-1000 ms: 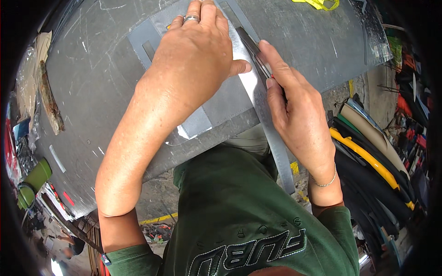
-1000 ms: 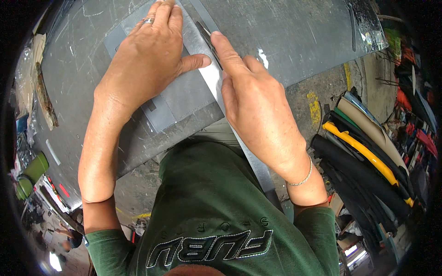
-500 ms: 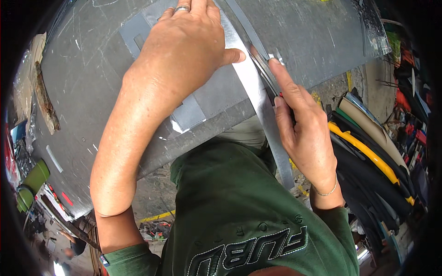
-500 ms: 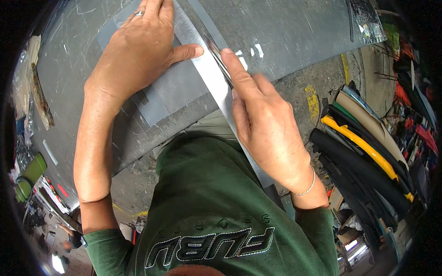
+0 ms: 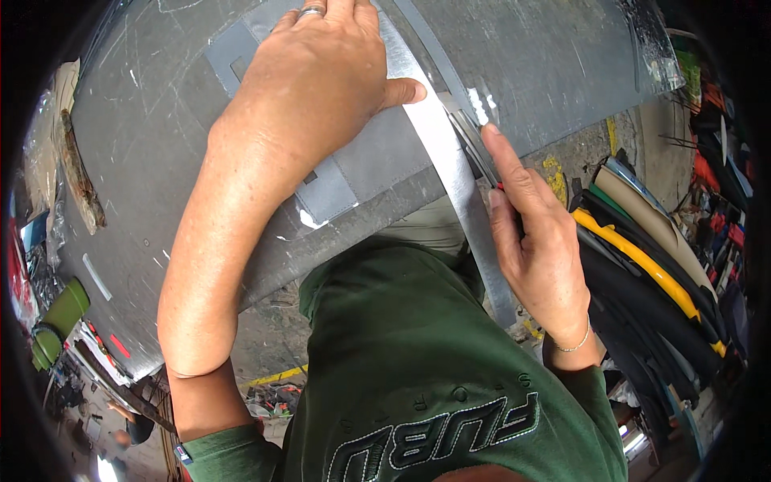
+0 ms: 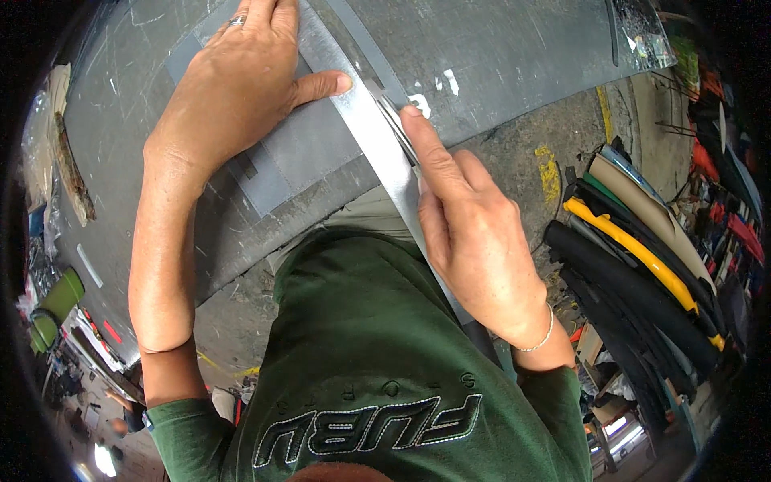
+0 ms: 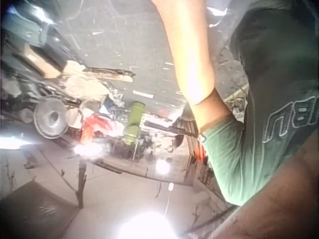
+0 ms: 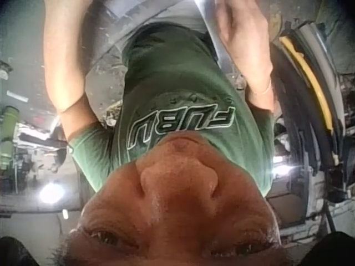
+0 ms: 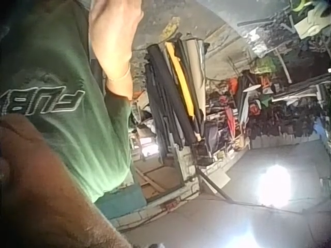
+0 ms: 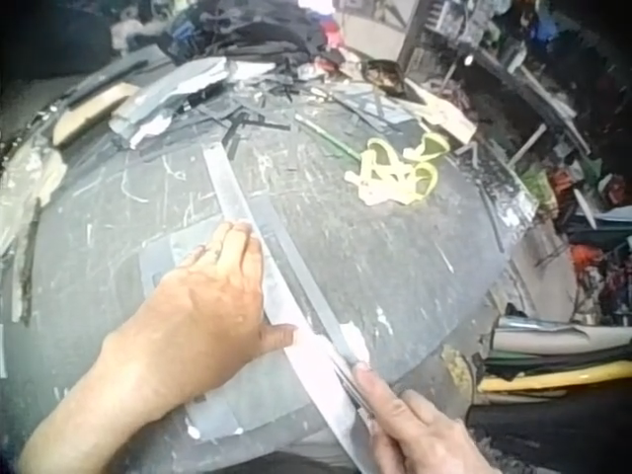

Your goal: Cutting rectangular sections out of grey fabric using a utility knife and a metal ruler.

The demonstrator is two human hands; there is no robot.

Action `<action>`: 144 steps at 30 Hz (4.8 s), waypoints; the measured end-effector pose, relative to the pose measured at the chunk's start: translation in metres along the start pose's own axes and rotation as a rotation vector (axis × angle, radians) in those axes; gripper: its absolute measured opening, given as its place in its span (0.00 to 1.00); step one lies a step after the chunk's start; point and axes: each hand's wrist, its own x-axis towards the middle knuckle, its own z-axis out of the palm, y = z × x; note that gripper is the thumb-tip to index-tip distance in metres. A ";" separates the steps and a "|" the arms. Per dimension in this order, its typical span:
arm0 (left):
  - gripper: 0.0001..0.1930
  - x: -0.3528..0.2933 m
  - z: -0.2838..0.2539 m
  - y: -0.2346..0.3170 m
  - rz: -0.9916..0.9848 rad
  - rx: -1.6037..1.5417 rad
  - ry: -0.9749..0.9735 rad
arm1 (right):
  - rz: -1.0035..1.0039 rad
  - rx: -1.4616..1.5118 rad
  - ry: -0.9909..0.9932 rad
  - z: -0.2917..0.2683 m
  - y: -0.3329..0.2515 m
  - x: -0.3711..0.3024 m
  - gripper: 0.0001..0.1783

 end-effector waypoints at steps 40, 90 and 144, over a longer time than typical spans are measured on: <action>0.47 -0.002 0.022 -0.005 -0.051 -0.030 0.093 | -0.173 0.028 0.041 -0.031 0.008 0.014 0.26; 0.59 0.002 0.015 0.001 -0.113 -0.071 -0.037 | 0.082 1.228 -0.144 0.042 -0.005 0.203 0.30; 0.60 0.004 0.003 0.015 -0.205 0.046 -0.135 | -0.219 0.893 0.006 0.034 -0.022 0.177 0.22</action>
